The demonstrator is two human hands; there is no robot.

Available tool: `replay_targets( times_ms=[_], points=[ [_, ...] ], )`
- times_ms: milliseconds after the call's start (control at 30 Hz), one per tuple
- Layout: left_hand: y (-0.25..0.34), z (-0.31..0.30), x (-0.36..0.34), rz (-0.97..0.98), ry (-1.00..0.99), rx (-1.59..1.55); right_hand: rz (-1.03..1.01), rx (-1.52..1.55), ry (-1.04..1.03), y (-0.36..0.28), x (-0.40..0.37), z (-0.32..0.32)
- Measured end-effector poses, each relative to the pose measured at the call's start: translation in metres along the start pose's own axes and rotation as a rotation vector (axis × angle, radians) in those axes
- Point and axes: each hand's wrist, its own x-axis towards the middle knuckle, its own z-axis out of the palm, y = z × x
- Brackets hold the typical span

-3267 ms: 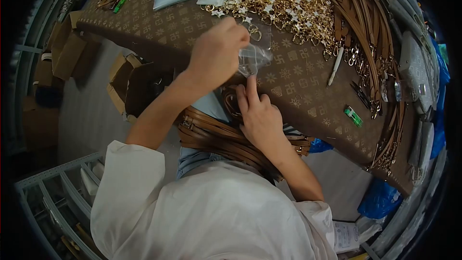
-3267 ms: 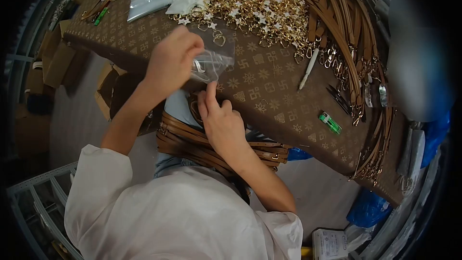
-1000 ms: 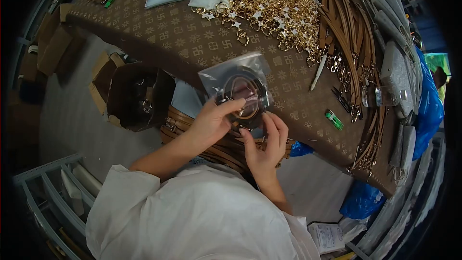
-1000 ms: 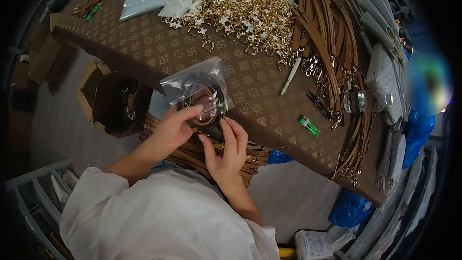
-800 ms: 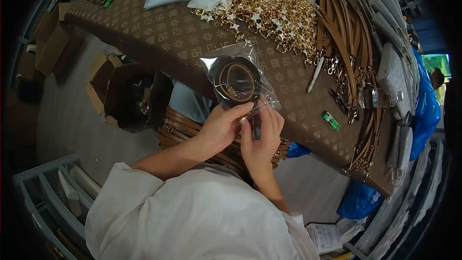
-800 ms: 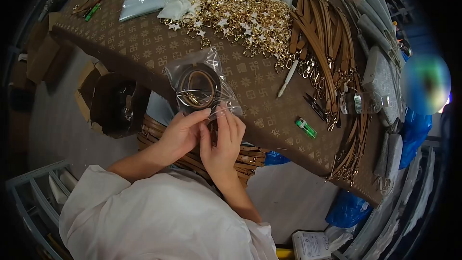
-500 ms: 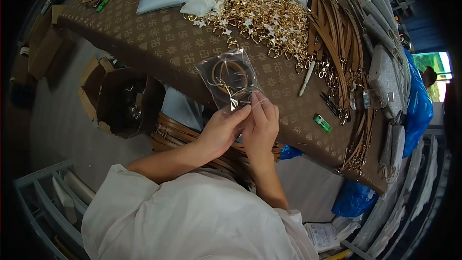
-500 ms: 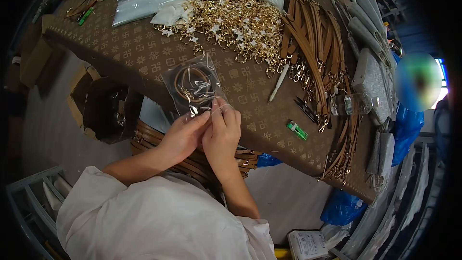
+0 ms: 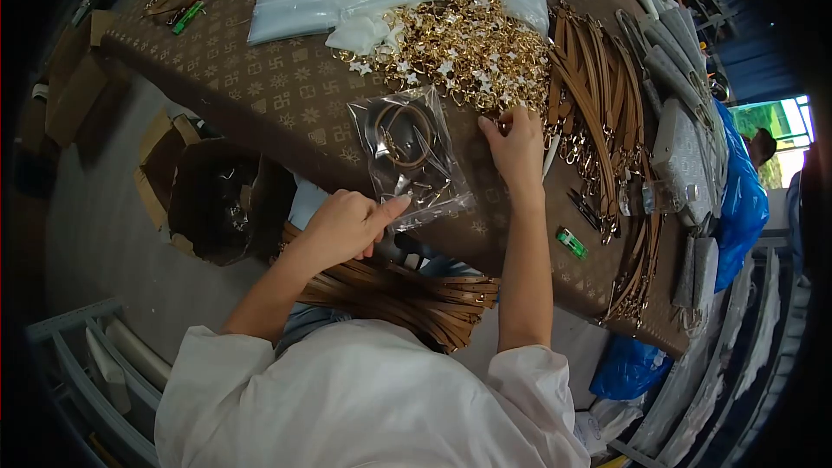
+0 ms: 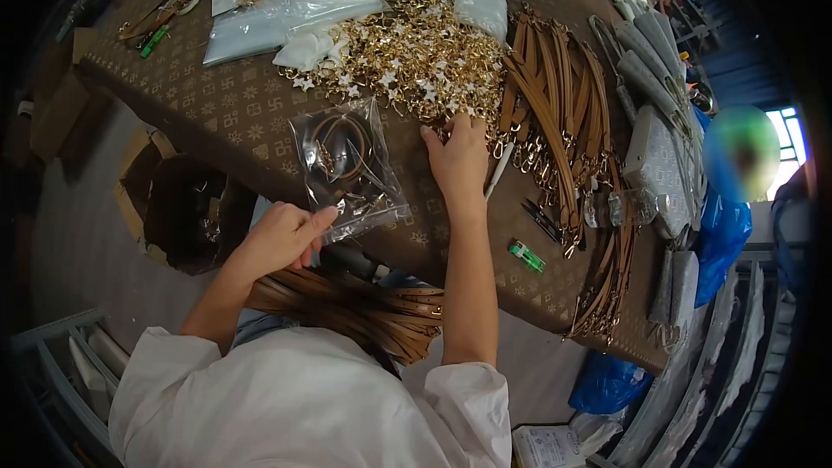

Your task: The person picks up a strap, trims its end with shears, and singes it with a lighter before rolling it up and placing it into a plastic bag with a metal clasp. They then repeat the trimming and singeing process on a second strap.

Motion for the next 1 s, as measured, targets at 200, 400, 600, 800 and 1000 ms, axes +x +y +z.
replay_targets(
  times_ms=[200, 400, 600, 800, 1000],
  points=[
    [-0.002, 0.014, -0.012, 0.495, 0.452, 0.154, 0.116, 0.248, -0.198, 0.019, -0.025, -0.013],
    [0.011, 0.034, -0.001, 0.844, 0.684, 0.451, 0.131, 0.295, -0.478, 0.015, -0.038, -0.051],
    [0.005, 0.031, 0.007, 0.855, 0.695, 0.547, 0.210, 0.370, -0.352, 0.011, -0.042, -0.056],
    [0.017, 0.024, 0.016, 0.826, 0.708, 0.349, 0.131, 0.264, -0.160, 0.007, -0.040, -0.046],
    [0.018, 0.026, 0.015, 0.775, 0.689, 0.290, 0.015, 0.079, -0.205, 0.003, -0.041, -0.033]
  ],
)
